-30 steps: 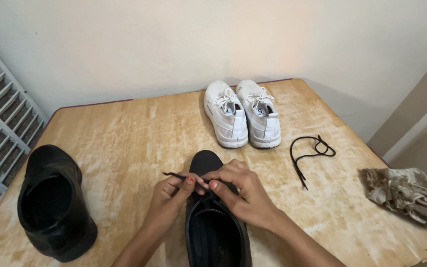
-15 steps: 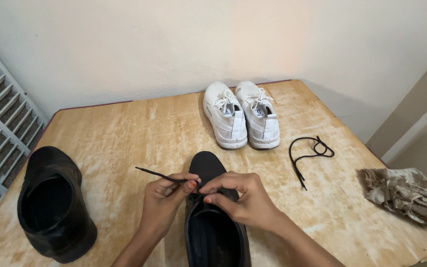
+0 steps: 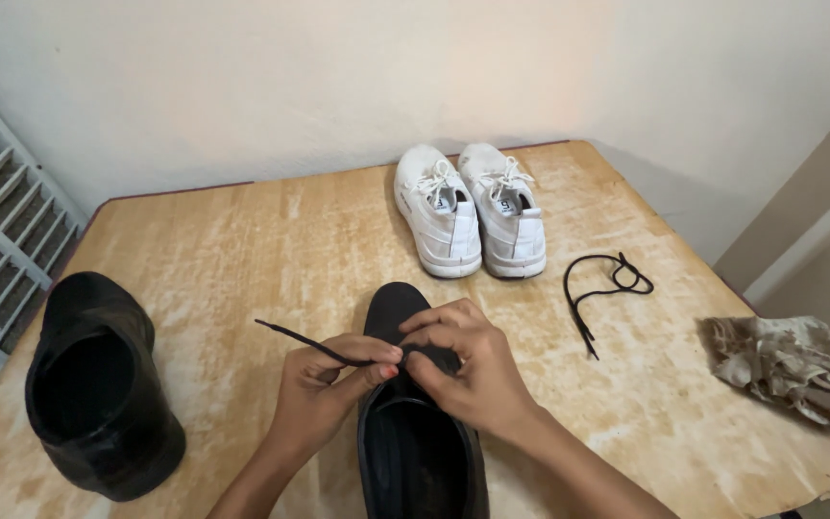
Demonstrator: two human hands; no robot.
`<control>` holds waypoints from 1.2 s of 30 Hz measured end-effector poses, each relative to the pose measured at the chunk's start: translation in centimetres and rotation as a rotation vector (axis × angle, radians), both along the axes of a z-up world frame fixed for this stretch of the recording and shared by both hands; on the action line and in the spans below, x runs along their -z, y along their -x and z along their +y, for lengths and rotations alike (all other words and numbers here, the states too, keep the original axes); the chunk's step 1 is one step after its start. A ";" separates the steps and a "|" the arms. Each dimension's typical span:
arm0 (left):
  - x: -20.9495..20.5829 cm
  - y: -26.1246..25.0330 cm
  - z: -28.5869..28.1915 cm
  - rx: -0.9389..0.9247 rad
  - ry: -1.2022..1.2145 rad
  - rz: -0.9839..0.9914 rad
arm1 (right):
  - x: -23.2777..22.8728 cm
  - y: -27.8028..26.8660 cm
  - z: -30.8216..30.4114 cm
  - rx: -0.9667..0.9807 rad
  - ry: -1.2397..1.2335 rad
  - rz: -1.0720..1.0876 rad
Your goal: The person laces a black shoe by threading a black lace through the eyelets and tying a knot. They then repeat the process on a second black shoe. Finally, they place the two black shoes next to a pair of white shoes on the table.
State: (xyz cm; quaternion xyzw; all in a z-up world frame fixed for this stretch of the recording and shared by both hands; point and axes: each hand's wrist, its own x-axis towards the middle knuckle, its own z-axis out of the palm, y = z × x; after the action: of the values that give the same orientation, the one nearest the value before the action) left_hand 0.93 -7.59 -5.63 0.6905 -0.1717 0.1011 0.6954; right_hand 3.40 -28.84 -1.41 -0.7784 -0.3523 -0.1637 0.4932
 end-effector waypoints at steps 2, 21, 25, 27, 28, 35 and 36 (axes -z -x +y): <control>0.1 -0.1 0.2 -0.001 0.014 0.013 | 0.1 -0.2 -0.1 -0.028 -0.046 0.112; -1.5 0.1 0.6 -0.085 -0.103 0.224 | 0.4 -3.0 -3.6 -0.260 -0.625 0.763; -1.7 0.0 0.6 -0.031 -0.170 0.147 | -0.2 -2.7 -3.3 -0.460 -0.774 0.733; -1.4 -0.2 0.6 0.017 -0.100 0.116 | -0.2 -2.5 -2.9 -0.495 -0.766 0.746; -1.3 -0.3 0.7 0.038 -0.022 0.122 | -0.2 -2.4 -2.7 -0.514 -0.762 0.753; -1.3 -0.6 1.9 0.278 0.201 0.271 | 0.2 -3.0 -2.5 -0.391 -0.698 1.031; -1.7 -0.6 2.4 0.276 0.128 0.319 | 0.0 -3.4 -2.7 -0.295 -0.581 1.080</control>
State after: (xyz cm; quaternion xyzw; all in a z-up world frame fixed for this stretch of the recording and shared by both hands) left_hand 1.50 -5.24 -3.91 0.6222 -0.1458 -0.0948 0.7633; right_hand 6.79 -31.56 -1.38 -0.5288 -0.0985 0.2331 0.8102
